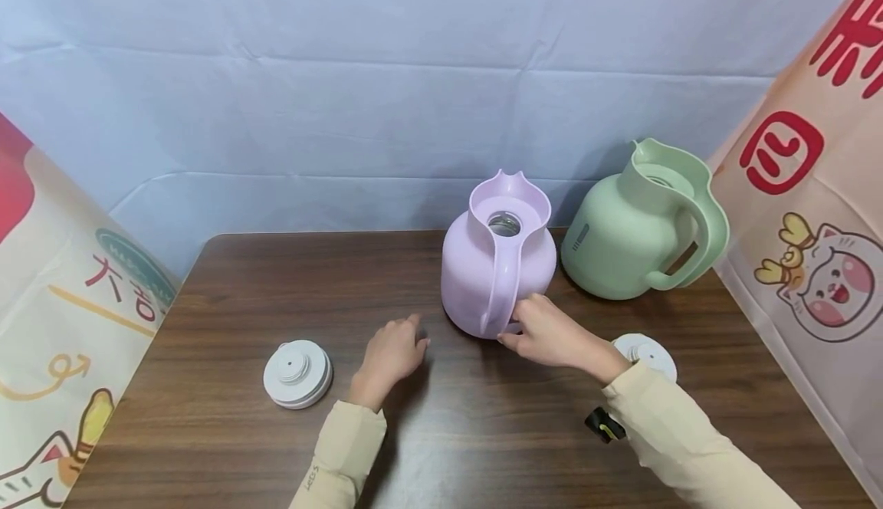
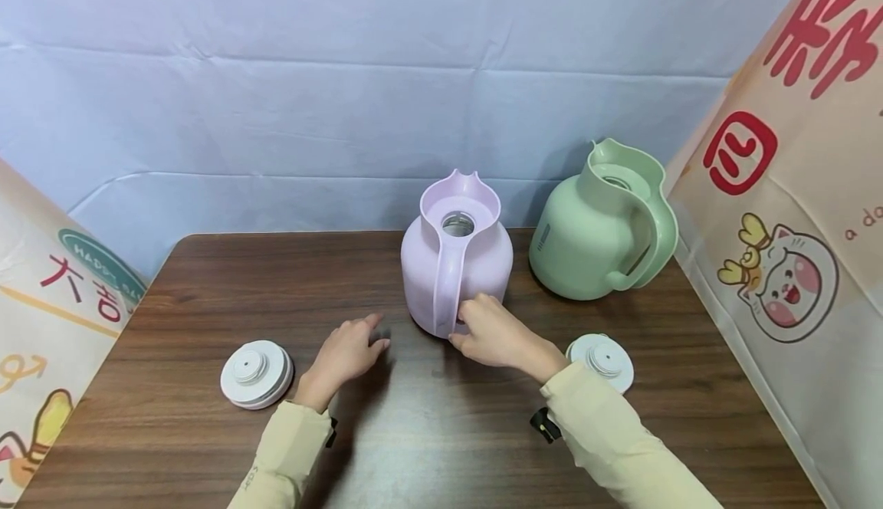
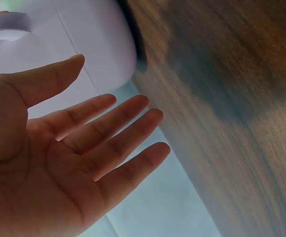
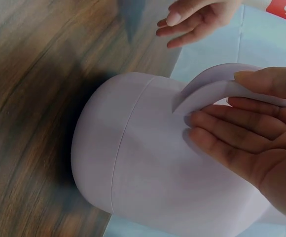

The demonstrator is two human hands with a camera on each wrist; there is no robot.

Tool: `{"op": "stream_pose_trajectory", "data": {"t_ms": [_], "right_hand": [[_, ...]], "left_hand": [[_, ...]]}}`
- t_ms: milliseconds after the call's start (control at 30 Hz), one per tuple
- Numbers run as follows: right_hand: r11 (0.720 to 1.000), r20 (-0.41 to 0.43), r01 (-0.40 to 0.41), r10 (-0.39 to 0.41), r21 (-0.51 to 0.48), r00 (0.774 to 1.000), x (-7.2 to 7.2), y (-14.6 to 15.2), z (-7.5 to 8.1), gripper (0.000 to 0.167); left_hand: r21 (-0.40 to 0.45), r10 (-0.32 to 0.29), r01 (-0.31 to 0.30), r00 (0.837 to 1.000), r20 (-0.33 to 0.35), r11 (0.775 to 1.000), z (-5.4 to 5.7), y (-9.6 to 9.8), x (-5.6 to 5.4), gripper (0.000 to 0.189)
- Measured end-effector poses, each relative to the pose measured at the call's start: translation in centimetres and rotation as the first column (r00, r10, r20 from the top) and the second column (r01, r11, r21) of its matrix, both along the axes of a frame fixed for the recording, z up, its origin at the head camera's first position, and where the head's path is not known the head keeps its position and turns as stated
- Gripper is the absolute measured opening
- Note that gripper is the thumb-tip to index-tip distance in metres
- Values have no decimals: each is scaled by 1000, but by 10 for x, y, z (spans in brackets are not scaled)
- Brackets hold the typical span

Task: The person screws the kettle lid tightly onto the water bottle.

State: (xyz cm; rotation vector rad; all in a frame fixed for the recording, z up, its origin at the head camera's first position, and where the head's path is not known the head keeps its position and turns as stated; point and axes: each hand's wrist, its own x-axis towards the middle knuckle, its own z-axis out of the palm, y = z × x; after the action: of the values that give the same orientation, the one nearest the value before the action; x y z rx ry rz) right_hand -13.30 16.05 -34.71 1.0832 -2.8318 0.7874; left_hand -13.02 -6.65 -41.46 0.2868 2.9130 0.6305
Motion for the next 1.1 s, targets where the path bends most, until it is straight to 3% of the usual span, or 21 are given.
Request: {"op": "stream_pose_trajectory", "data": {"t_ms": [800, 1100], "right_hand": [[991, 77, -132, 132, -3, 988, 18, -20, 1, 6], [989, 71, -150, 149, 13, 986, 24, -27, 2, 7]], "left_hand": [[63, 31, -32, 999, 17, 998, 10, -9, -4, 48], [139, 1, -4, 1000, 20, 990, 11, -17, -3, 51]]}}
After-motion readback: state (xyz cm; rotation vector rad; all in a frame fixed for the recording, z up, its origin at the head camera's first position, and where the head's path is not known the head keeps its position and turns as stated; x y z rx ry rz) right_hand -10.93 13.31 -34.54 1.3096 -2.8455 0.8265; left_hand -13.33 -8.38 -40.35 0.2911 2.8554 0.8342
